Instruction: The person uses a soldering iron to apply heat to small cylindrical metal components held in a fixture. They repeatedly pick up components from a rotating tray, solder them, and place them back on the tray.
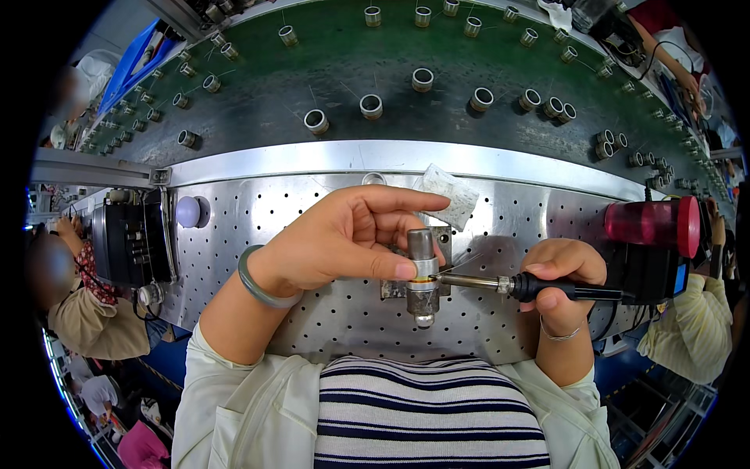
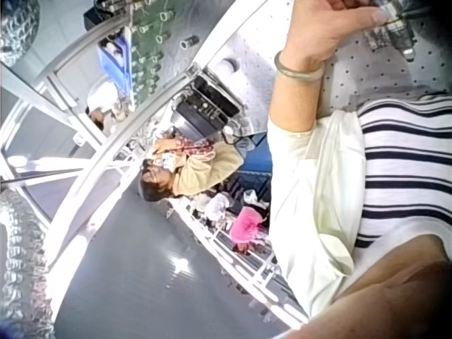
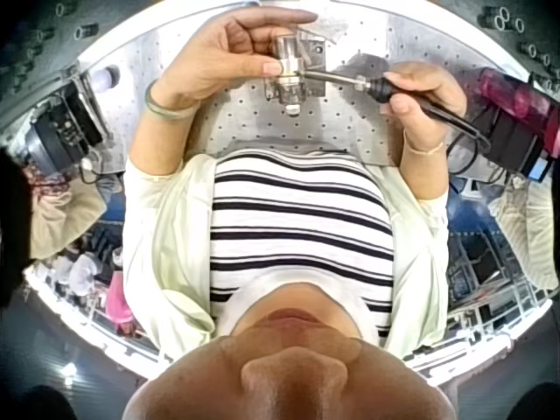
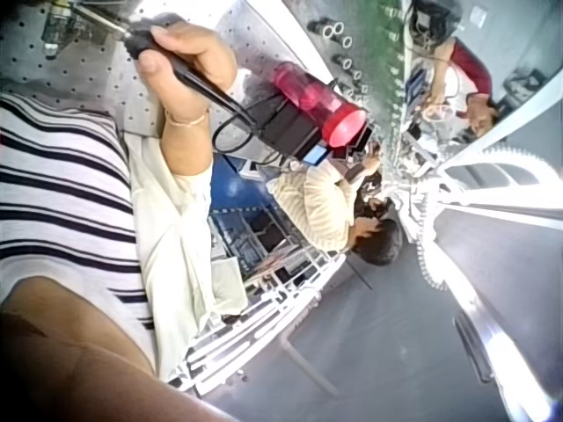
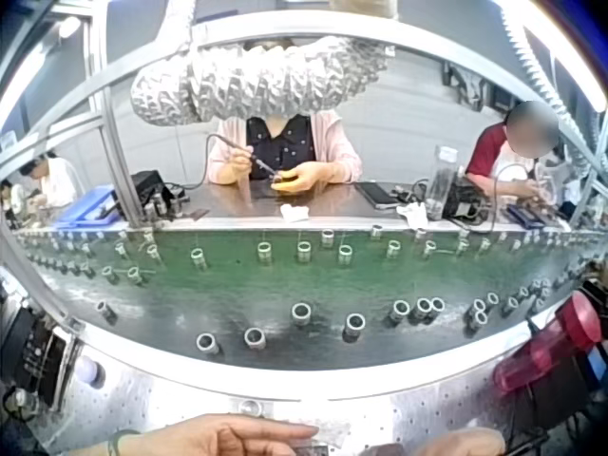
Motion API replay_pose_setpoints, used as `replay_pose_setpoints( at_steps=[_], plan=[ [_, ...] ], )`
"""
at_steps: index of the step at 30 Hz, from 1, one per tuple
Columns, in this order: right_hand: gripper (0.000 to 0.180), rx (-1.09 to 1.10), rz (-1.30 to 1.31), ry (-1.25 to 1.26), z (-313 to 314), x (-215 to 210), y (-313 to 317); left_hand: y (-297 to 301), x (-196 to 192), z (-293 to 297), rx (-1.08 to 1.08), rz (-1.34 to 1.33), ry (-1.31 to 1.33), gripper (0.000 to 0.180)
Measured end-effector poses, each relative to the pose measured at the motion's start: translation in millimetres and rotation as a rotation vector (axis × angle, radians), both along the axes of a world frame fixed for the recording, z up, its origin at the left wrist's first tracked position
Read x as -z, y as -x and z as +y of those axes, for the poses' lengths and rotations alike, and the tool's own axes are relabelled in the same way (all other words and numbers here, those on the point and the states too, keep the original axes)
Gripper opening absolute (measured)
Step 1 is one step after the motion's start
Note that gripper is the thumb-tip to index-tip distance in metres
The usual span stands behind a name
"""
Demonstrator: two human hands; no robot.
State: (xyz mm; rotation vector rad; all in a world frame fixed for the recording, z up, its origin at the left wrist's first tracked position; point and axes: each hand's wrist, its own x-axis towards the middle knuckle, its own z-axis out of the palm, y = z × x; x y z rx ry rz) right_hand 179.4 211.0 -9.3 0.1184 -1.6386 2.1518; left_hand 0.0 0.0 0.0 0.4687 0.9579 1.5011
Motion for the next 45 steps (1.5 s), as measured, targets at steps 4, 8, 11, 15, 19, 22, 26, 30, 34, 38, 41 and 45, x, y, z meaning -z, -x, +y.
replay_pose_setpoints(
  at_steps=[4, 8, 11, 15, 19, 22, 26, 30, 34, 38, 41, 45],
  plan=[
    [0.021, -0.003, 0.005, -0.009, 0.7, -0.5, -0.5, -1.0, 0.8, 1.1, 0.001, -0.004, -0.001, 0.071],
    [0.021, -0.009, 0.004, -0.027, 1.4, -1.9, -0.7, -1.7, -1.2, 1.8, 0.000, 0.000, 0.001, 0.072],
    [0.021, -0.010, 0.009, -0.047, 2.5, -1.6, -0.9, -2.2, -1.6, 2.5, 0.000, 0.003, 0.007, 0.072],
    [0.021, -0.018, 0.015, -0.084, 5.3, -0.5, -2.5, -2.3, -4.8, 2.8, 0.000, -0.001, 0.014, 0.072],
    [0.021, -0.008, 0.042, -0.141, 7.5, 0.7, -2.2, -8.7, -10.6, 4.3, -0.029, 0.025, 0.053, 0.072],
    [0.022, 0.004, 0.028, -0.055, 4.7, -1.2, -2.8, -11.4, -11.7, 5.0, -0.051, 0.046, 0.067, 0.072],
    [0.022, 0.031, 0.017, -0.026, 4.5, -3.0, -3.6, -12.3, -12.2, 5.7, -0.058, 0.044, 0.062, 0.073],
    [0.022, 0.028, 0.023, -0.061, 5.4, -1.5, -3.4, -13.0, -11.4, 7.0, -0.062, 0.038, 0.062, 0.073],
    [0.022, 0.006, 0.048, -0.122, 10.5, 2.1, -5.3, -14.7, -10.5, 9.5, -0.063, 0.034, 0.054, 0.074],
    [0.022, 0.027, 0.006, -0.002, 7.5, -2.5, -5.1, -11.5, -11.3, 5.2, -0.043, 0.011, 0.033, 0.074],
    [0.025, 0.140, 0.047, 0.128, 12.0, -0.5, -0.6, 1.1, 6.0, 10.7, -0.074, -0.054, -0.103, 0.072],
    [0.026, 0.191, 0.049, 0.139, 15.5, 8.0, 0.0, 41.3, -13.4, 12.2, -0.344, 0.334, -0.062, 0.063]
  ],
)
